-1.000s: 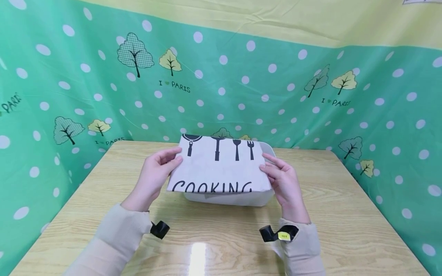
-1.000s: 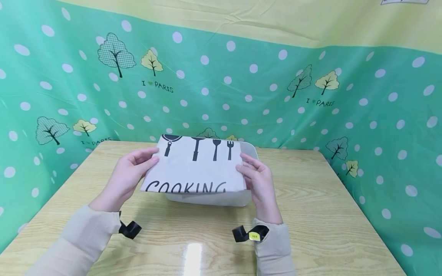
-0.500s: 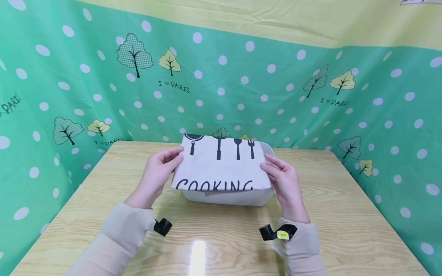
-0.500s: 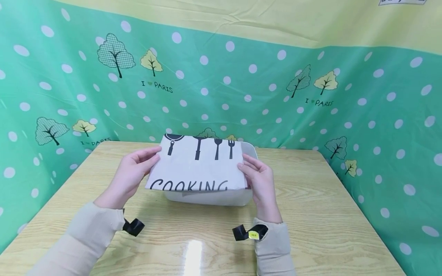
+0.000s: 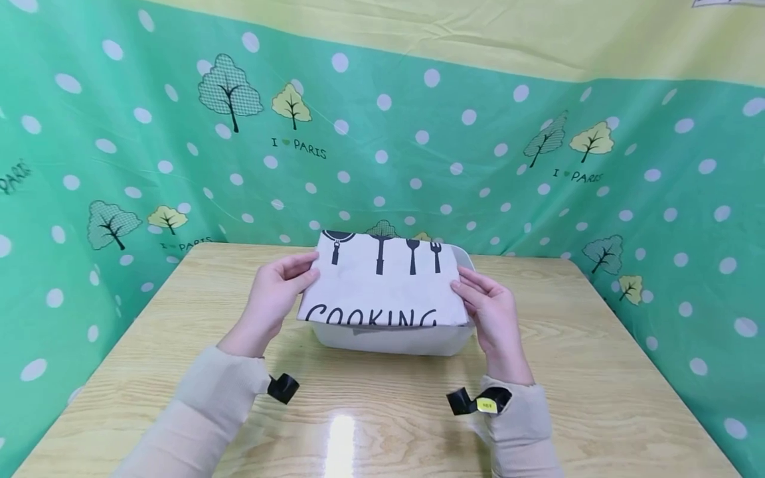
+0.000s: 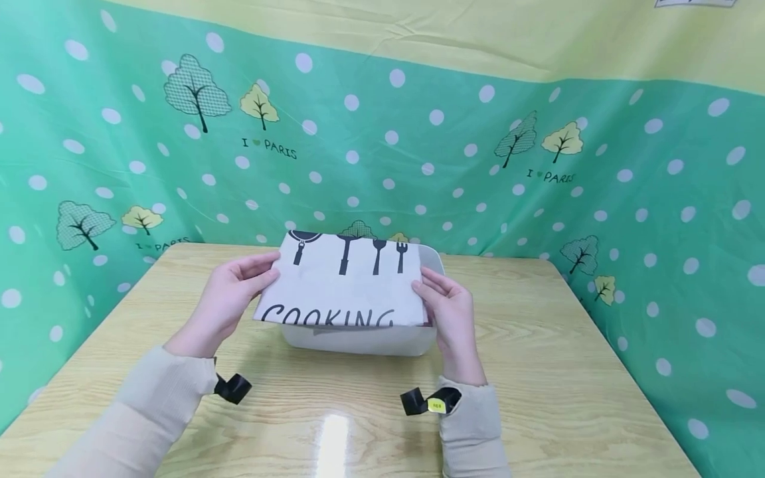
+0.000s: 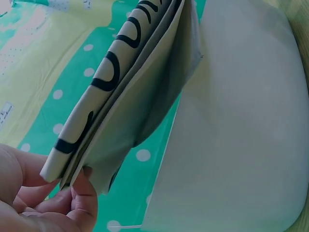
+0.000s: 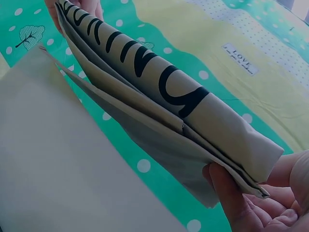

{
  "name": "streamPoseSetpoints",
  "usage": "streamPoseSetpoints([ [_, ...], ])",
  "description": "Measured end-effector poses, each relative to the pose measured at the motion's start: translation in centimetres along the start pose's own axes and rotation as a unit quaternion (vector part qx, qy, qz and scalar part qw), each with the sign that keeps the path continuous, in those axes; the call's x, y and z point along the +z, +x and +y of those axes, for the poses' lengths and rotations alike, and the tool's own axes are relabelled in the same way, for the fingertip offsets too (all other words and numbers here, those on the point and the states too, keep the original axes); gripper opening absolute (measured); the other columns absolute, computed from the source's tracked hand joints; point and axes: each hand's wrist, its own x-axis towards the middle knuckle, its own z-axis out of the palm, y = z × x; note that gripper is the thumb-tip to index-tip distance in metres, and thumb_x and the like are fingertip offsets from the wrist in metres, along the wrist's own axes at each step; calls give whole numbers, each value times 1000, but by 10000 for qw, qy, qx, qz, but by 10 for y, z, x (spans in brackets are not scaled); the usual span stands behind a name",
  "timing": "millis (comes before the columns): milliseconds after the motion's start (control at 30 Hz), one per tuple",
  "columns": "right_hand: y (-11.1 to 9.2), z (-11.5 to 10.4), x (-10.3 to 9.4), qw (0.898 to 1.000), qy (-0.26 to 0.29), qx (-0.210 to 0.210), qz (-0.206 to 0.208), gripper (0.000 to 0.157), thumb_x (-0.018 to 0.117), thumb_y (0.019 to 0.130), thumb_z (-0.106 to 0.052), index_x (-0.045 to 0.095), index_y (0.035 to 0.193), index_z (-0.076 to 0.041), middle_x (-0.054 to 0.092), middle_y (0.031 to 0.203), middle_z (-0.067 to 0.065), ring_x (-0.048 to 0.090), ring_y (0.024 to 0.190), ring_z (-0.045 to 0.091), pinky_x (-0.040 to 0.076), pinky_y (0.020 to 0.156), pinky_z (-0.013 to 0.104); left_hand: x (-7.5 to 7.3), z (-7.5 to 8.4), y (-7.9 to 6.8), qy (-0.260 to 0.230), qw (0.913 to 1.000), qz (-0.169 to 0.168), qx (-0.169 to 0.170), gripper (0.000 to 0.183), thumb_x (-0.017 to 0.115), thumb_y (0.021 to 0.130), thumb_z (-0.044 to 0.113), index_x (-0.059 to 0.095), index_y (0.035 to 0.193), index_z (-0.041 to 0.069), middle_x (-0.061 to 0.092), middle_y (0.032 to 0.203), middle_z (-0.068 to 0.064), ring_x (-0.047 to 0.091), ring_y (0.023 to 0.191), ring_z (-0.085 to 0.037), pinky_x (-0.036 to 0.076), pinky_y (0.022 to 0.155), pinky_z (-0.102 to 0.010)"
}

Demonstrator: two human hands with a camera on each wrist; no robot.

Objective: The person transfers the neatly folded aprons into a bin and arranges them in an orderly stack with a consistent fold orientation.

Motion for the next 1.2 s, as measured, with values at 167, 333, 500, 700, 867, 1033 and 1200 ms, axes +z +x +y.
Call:
streamPoseSetpoints([
  [167,1,0,2,10000,48,-40,31,44,69,90,-3,59,133,1,74,88,-15,71,84,2,58,75,18,0,-1,6,-16,9997,209,-117,38,62,98,12,60,135,6,61,136,-16,61,110,-11,52,84,-11],
  [333,3,-1,2,9996,125,-152,184,44,71,89,-3,61,131,0,74,88,-15,71,83,2,58,74,18,2,1,10,-51,9994,310,-141,37,63,97,14,61,133,6,63,133,-14,62,108,-11,53,84,-12],
  [500,4,0,0,9994,118,-168,278,44,72,88,-4,61,131,1,74,87,-16,71,82,2,58,74,18,6,1,13,-101,9989,411,-185,36,67,95,15,64,130,7,64,131,-13,62,104,-7,52,82,-11],
  [700,3,0,-2,9993,117,-157,310,45,71,89,-5,60,132,1,74,87,-17,70,82,0,57,74,17,10,1,16,-84,9990,424,-142,35,68,94,16,66,128,7,65,130,-13,62,100,-5,52,79,-11],
  [867,4,1,-3,9996,-40,-103,263,44,69,91,-5,60,133,-1,73,90,-18,70,84,0,57,76,17,12,3,15,-26,9990,425,-131,34,68,94,16,67,127,6,65,131,-14,61,110,-14,51,80,-10],
  [1033,9,0,-3,9984,-443,-33,345,41,69,92,-9,62,133,-6,71,100,-12,68,86,-1,56,77,15,13,5,17,78,9992,378,-140,34,67,95,16,66,129,8,63,134,-12,59,120,-19,51,86,-13],
  [1200,14,-2,0,9958,-844,-106,332,40,68,93,-9,63,132,-4,71,107,-5,65,84,-3,54,76,15,14,6,21,138,9990,380,-171,35,67,95,16,66,129,8,63,134,-11,60,121,-19,52,90,-17],
])
